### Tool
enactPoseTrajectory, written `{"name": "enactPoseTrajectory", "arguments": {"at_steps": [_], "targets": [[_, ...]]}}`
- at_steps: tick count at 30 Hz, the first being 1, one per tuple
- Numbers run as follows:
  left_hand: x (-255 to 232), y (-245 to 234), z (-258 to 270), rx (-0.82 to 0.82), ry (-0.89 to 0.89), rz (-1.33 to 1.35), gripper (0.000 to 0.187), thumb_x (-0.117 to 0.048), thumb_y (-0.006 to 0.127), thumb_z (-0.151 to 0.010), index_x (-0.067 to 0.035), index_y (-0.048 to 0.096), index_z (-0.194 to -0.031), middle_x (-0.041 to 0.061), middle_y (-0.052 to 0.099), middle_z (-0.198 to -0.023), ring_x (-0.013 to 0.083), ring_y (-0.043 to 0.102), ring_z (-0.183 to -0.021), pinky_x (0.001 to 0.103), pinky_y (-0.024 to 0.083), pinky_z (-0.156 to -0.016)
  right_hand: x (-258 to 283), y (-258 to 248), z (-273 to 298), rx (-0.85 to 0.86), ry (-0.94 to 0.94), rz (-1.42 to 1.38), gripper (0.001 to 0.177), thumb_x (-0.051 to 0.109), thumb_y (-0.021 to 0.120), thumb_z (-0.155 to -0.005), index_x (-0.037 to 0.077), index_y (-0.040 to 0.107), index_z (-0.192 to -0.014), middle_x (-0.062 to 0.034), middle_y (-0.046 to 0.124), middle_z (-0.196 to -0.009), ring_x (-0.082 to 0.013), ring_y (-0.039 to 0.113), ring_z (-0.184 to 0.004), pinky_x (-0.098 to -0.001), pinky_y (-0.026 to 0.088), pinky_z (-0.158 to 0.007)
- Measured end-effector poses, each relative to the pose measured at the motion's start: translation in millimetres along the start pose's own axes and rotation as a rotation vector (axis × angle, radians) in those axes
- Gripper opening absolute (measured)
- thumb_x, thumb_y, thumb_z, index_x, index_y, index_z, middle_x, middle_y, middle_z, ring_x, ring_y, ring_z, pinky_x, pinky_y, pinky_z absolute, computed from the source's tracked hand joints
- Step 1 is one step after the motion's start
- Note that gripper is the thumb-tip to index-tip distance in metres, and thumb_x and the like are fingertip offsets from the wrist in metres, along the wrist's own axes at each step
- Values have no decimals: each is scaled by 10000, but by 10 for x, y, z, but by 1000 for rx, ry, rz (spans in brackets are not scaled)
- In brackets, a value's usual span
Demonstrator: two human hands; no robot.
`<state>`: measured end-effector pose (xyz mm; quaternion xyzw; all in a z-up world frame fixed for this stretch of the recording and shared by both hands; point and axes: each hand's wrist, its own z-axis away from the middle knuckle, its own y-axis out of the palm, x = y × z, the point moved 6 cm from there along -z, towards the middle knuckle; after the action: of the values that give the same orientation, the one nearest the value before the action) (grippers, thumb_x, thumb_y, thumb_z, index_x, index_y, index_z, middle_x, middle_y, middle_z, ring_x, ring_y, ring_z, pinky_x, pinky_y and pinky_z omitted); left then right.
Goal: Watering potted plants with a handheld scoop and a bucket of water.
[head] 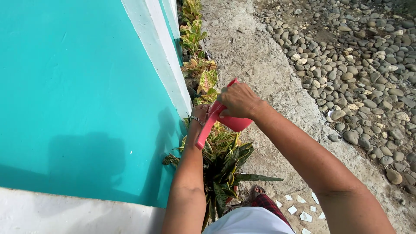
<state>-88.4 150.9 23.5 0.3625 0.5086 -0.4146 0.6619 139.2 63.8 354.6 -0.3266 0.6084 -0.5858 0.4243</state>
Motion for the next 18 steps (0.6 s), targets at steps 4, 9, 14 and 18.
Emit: {"name": "enactPoseTrajectory", "arguments": {"at_steps": [4, 9, 14, 18], "targets": [[-376, -86, -409, -98, 367, -288, 291, -277, 584, -1042, -67, 783, -1012, 116, 773, -811, 183, 740, -668, 346, 623, -588, -402, -79, 19, -254, 75, -130, 468, 543, 836, -759, 105, 736, -891, -74, 688, -850, -266, 693, -758, -445, 545, -640], [-616, 4, -275, -274, 178, -64, 287, -278, 584, -1067, -66, 775, -1036, 91, 729, -819, 168, 652, -605, 338, 499, -508, -865, 71, 38, -448, 59, -292, 469, 480, 854, -733, 85, 758, -968, -104, 700, -851, -313, 708, -798, -469, 561, -673], [-274, -99, -711, -355, 52, 22, 300, -202, 518, -1069, -47, 769, -1121, 30, 710, -878, 123, 600, -663, 294, 490, -594, -1349, 221, -83, -388, 31, -365, 429, 410, 854, -750, 55, 751, -968, -104, 716, -883, -288, 723, -793, -444, 579, -711], [-399, -22, -876, -437, 63, -69, 293, -196, 524, -1060, -54, 772, -1126, 33, 733, -883, 118, 630, -725, 283, 514, -677, -1814, 283, -206, -347, -15, -359, 409, 390, 847, -754, 62, 751, -980, -93, 717, -892, -266, 726, -788, -425, 587, -706]]}}
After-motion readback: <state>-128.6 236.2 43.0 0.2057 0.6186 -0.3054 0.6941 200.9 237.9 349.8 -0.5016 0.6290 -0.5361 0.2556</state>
